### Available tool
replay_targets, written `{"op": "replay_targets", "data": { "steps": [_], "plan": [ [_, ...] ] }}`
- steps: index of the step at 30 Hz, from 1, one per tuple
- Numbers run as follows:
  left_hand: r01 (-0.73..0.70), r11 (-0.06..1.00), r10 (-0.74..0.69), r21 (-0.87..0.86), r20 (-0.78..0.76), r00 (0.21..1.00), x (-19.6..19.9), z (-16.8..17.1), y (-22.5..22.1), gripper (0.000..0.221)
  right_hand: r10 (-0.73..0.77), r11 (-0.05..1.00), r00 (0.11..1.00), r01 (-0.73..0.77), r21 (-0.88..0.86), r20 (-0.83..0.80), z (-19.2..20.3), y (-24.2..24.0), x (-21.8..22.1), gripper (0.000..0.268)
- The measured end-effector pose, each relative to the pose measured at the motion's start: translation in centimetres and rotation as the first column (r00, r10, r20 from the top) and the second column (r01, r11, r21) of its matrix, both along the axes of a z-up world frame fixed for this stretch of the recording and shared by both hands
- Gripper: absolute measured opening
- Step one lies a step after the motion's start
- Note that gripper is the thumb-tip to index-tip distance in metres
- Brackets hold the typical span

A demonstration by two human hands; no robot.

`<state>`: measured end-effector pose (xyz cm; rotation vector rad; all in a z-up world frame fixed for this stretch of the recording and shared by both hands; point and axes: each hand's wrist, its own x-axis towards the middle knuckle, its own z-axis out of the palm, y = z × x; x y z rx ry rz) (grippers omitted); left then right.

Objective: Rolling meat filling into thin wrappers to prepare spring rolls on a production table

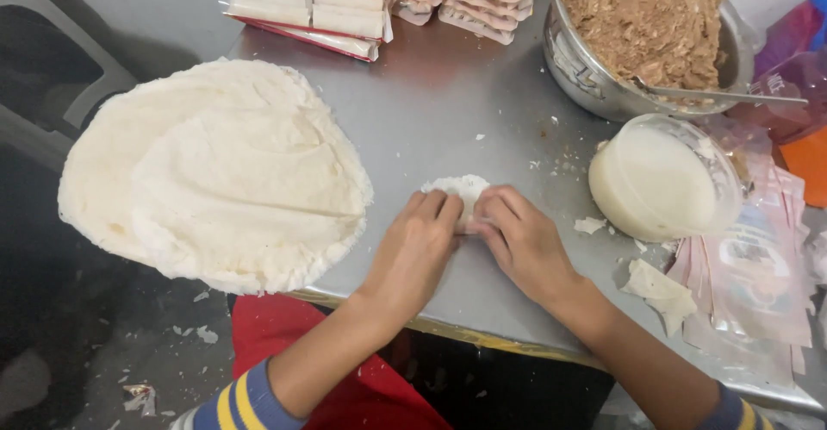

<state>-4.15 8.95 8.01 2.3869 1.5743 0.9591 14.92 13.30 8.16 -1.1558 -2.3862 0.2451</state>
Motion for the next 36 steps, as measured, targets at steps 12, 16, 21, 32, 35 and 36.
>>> {"op": "replay_targets", "data": {
  "steps": [12, 16, 21, 32, 35, 36],
  "plan": [
    [-0.069, 0.998, 0.069, 0.013, 0.021, 0.997, -0.9, 0.3, 4.7, 0.018, 0.061, 0.998, 0.994, -0.062, -0.013, -0.092, -0.2, 4.8, -1.6, 0.013],
    [-0.037, 0.996, 0.042, -0.08, 0.058, 0.997, -0.3, 1.0, 3.4, 0.029, -0.01, 1.0, 0.999, 0.01, -0.006, -0.046, -0.4, 3.2, -0.6, 0.009],
    [0.025, 0.982, -0.007, -0.188, 0.098, 0.995, -1.5, -1.4, 5.3, 0.023, 0.047, 0.991, 0.999, -0.045, -0.125, 0.01, -0.1, 4.3, 0.4, 0.007],
    [-0.013, 0.996, 0.007, -0.086, -0.069, 0.998, 1.5, -2.3, 8.2, 0.022, -0.024, 0.999, 0.987, 0.028, 0.021, -0.159, -0.5, 5.4, -0.3, 0.018],
    [0.003, 0.996, -0.009, -0.088, -0.07, 0.997, 2.2, -3.8, 9.8, 0.015, 0.016, 1.0, 0.993, -0.015, 0.004, -0.12, -0.5, 4.3, 0.1, 0.005],
    [-0.003, 0.996, -0.003, -0.089, -0.07, 0.998, 2.1, -3.7, 10.8, 0.015, 0.022, 1.0, 0.993, -0.022, 0.004, -0.12, -0.4, 5.4, 0.0, 0.005]
  ]
}}
